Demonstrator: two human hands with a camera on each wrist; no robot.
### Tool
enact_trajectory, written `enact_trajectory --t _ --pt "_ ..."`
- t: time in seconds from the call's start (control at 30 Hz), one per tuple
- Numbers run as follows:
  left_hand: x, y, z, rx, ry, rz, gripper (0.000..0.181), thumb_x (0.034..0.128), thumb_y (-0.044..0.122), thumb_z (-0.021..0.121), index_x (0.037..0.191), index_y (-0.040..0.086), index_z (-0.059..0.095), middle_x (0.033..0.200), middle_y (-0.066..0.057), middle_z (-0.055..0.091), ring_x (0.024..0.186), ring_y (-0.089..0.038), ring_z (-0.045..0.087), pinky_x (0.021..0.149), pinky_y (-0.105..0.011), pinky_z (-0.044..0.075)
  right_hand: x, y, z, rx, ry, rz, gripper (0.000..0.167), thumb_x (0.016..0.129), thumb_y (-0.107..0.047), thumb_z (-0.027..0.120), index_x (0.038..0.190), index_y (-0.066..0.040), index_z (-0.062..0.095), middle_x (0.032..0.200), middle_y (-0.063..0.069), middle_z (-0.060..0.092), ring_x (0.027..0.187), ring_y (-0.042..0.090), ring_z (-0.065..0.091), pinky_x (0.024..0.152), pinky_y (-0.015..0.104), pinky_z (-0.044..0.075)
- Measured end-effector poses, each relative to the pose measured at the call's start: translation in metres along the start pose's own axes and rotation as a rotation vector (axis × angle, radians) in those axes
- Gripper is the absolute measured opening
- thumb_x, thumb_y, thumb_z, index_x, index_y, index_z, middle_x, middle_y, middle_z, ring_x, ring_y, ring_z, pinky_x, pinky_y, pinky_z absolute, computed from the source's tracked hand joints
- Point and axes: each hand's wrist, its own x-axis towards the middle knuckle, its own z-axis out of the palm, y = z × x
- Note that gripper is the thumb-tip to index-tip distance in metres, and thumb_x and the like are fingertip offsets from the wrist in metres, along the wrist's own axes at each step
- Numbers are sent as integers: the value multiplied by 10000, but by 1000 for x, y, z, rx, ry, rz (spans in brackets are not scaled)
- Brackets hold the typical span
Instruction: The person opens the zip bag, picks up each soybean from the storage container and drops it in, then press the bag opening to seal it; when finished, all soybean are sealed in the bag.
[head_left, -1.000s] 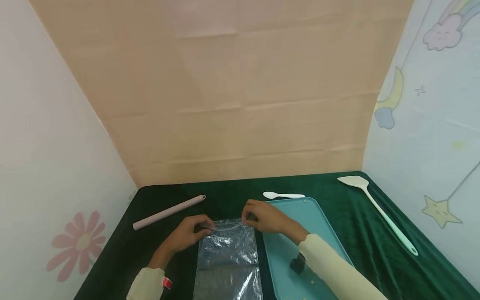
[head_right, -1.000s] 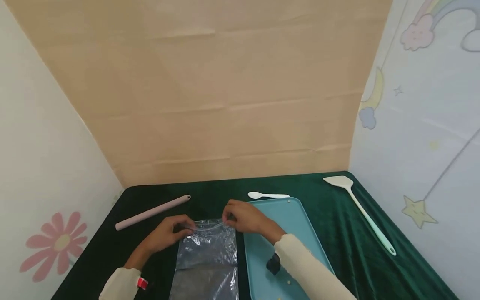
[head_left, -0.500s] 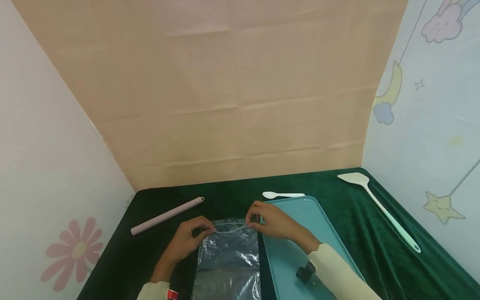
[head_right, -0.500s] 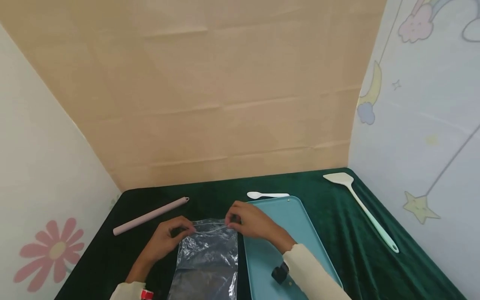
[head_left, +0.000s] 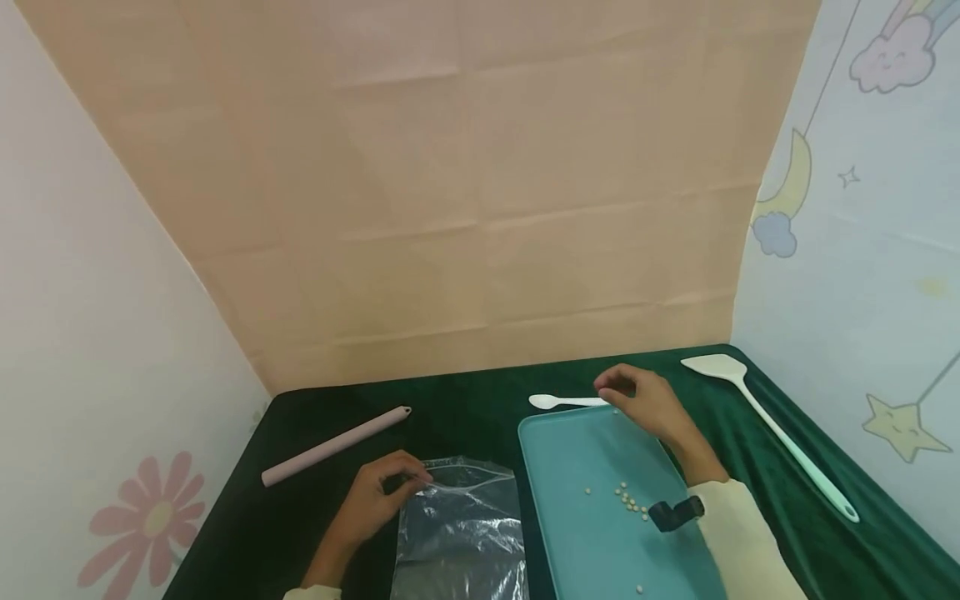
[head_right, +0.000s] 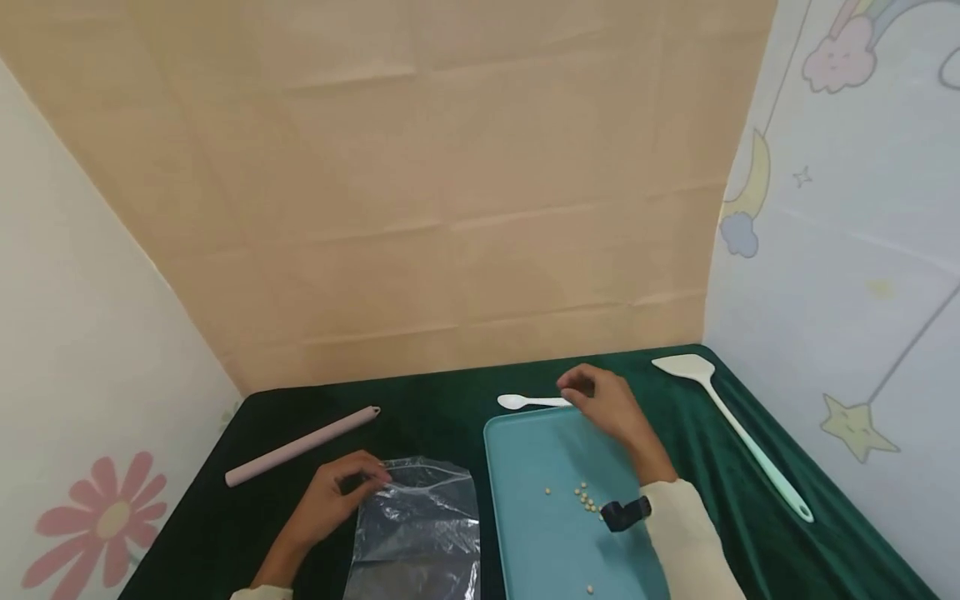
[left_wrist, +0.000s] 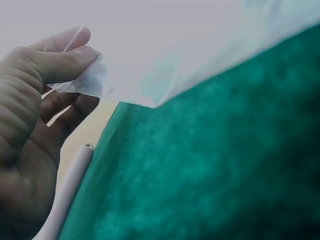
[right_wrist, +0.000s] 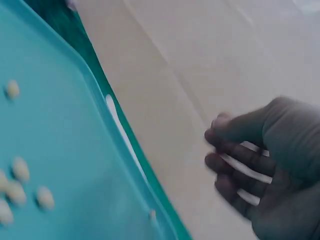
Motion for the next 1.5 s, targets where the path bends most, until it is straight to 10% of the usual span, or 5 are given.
enact_trajectory --t 0.37,0.7,1.5 --pt "-7 -2 -3 -90 3 -7 170 945 9 669 1092 73 726 1064 -92 689 994 -240 654 795 -348 552 5 49 8 -79 13 204 87 946 -156 710 1029 -134 720 993 64 710 883 242 629 731 418 481" --pt "-6 4 2 -96 -2 16 145 944 34 681 1072 83 727 1046 -82 692 960 -251 662 799 -358 558 2 57 21 -187 80 120 83 897 -151 764 961 -203 753 953 39 738 953 311 613 809 539 262" --pt "-11 3 4 -61 8 1 175 939 14 686 1063 125 737 1045 -54 696 1008 -239 654 916 -346 509 -1 55 37 -296 150 116 59 859 -193 805 884 -201 752 824 0 705 964 334 521 856 623 198"
